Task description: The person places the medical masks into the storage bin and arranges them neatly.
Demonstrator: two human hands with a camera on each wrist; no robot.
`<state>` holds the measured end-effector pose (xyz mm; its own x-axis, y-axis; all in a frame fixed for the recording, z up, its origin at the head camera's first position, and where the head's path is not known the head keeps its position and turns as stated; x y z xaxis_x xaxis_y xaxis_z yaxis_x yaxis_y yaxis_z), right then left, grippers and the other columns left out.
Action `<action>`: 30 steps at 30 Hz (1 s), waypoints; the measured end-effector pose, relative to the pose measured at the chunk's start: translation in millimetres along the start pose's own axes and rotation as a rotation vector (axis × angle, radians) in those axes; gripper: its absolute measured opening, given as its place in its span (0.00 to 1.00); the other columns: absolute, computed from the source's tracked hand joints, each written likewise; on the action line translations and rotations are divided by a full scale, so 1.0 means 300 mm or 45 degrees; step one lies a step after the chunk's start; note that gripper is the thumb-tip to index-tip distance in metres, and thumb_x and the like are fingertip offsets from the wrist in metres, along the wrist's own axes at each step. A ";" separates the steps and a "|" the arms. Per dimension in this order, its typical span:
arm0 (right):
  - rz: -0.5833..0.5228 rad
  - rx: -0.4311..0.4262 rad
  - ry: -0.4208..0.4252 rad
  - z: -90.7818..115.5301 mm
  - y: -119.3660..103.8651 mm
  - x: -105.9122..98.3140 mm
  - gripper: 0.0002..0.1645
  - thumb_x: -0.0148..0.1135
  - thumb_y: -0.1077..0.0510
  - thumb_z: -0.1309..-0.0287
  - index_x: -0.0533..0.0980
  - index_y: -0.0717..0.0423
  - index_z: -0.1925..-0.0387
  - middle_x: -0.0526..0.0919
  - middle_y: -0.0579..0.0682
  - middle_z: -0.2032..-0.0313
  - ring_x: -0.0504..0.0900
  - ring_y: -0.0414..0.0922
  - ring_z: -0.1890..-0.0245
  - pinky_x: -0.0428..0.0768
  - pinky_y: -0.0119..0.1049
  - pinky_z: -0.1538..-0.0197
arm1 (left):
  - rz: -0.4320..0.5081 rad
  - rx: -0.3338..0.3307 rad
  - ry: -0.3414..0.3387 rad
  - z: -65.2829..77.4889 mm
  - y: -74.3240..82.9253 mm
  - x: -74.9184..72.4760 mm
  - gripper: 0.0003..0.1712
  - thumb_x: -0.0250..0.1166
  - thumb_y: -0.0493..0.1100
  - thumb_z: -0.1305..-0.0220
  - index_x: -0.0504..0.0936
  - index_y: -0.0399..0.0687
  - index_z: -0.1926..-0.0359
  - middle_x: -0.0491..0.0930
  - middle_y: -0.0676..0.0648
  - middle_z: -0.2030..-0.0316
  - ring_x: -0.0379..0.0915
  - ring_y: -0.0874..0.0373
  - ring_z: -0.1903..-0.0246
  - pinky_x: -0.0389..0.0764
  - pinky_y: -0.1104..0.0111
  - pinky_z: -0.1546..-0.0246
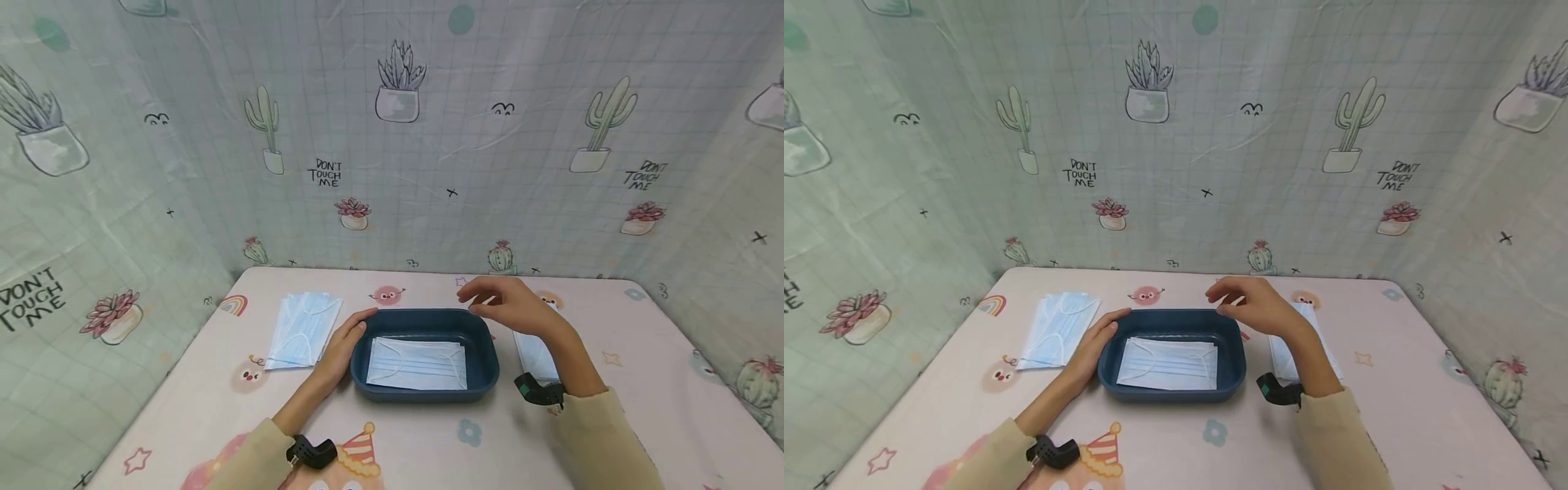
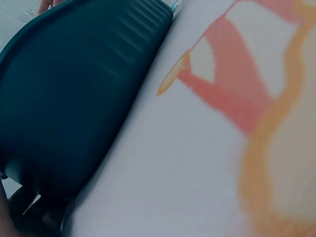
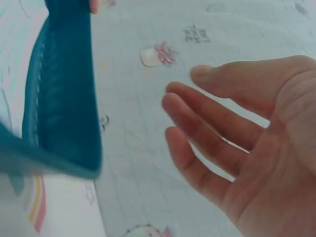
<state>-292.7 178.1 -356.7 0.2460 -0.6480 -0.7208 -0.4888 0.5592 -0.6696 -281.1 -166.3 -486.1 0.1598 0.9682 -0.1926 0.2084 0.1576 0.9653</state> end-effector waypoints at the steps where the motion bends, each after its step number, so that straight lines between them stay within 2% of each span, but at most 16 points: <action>1: 0.003 0.014 0.033 0.013 0.003 -0.013 0.16 0.64 0.61 0.32 0.82 0.50 0.45 0.88 0.52 0.48 0.86 0.47 0.49 0.85 0.35 0.46 | 0.003 0.005 -0.005 0.000 0.000 0.004 0.23 0.46 0.49 0.17 0.73 0.57 0.28 0.70 0.49 0.26 0.56 0.51 0.21 0.51 0.47 0.19; 7: -0.003 0.068 0.156 0.089 0.043 -0.071 0.16 0.63 0.58 0.29 0.81 0.51 0.42 0.88 0.53 0.47 0.86 0.49 0.49 0.83 0.30 0.49 | -0.003 0.004 0.015 0.010 -0.004 0.010 0.23 0.46 0.47 0.17 0.74 0.55 0.29 0.71 0.49 0.27 0.58 0.50 0.22 0.51 0.47 0.19; 15: -0.015 0.181 0.192 0.179 0.155 -0.132 0.18 0.61 0.58 0.28 0.78 0.58 0.40 0.86 0.62 0.46 0.86 0.47 0.53 0.87 0.35 0.56 | 0.004 -0.025 0.017 0.020 -0.002 0.005 0.23 0.46 0.48 0.17 0.74 0.59 0.29 0.71 0.51 0.27 0.58 0.52 0.22 0.52 0.48 0.19; 19: -0.030 0.256 0.207 0.226 0.228 -0.151 0.20 0.58 0.57 0.26 0.76 0.62 0.38 0.84 0.65 0.44 0.86 0.41 0.54 0.87 0.32 0.57 | 0.001 -0.021 0.014 0.017 -0.003 0.006 0.23 0.46 0.49 0.17 0.74 0.59 0.29 0.71 0.51 0.27 0.58 0.51 0.22 0.52 0.47 0.19; 22: -0.019 0.329 0.223 0.253 0.271 -0.159 0.22 0.58 0.56 0.26 0.75 0.63 0.37 0.83 0.65 0.43 0.86 0.43 0.53 0.86 0.30 0.57 | -0.003 -0.019 0.009 0.016 0.000 0.007 0.23 0.46 0.50 0.17 0.73 0.61 0.29 0.70 0.51 0.26 0.58 0.51 0.22 0.51 0.47 0.19; 24: -0.009 0.374 0.235 0.267 0.291 -0.162 0.22 0.58 0.56 0.26 0.75 0.64 0.37 0.83 0.66 0.43 0.86 0.48 0.52 0.85 0.29 0.57 | -0.003 -0.020 0.005 0.016 0.000 0.006 0.23 0.46 0.50 0.17 0.73 0.61 0.28 0.70 0.51 0.26 0.58 0.51 0.22 0.51 0.47 0.19; 26: 0.009 0.414 0.243 0.277 0.310 -0.162 0.23 0.59 0.57 0.27 0.74 0.65 0.37 0.82 0.67 0.43 0.85 0.54 0.50 0.85 0.29 0.58 | -0.007 -0.023 0.002 0.017 -0.001 0.005 0.23 0.46 0.51 0.17 0.73 0.62 0.28 0.70 0.52 0.26 0.58 0.51 0.22 0.51 0.46 0.19; 30: 0.066 0.472 0.252 0.290 0.345 -0.163 0.23 0.60 0.58 0.29 0.75 0.68 0.38 0.82 0.69 0.45 0.84 0.58 0.49 0.86 0.33 0.58 | -0.014 -0.020 -0.001 0.015 -0.003 0.001 0.23 0.46 0.51 0.17 0.73 0.62 0.28 0.70 0.51 0.26 0.57 0.50 0.21 0.51 0.46 0.19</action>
<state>-282.4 312.6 -406.3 0.0456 -0.6808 -0.7310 -0.1531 0.7184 -0.6786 -276.8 -166.9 -487.8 0.1586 0.9661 -0.2037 0.1948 0.1716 0.9657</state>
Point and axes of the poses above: each hand's wrist, its own z-axis away from the middle knuckle, its own x-axis out of the palm, y = z × x, the point moved 1 cm from there along -z, towards the middle knuckle
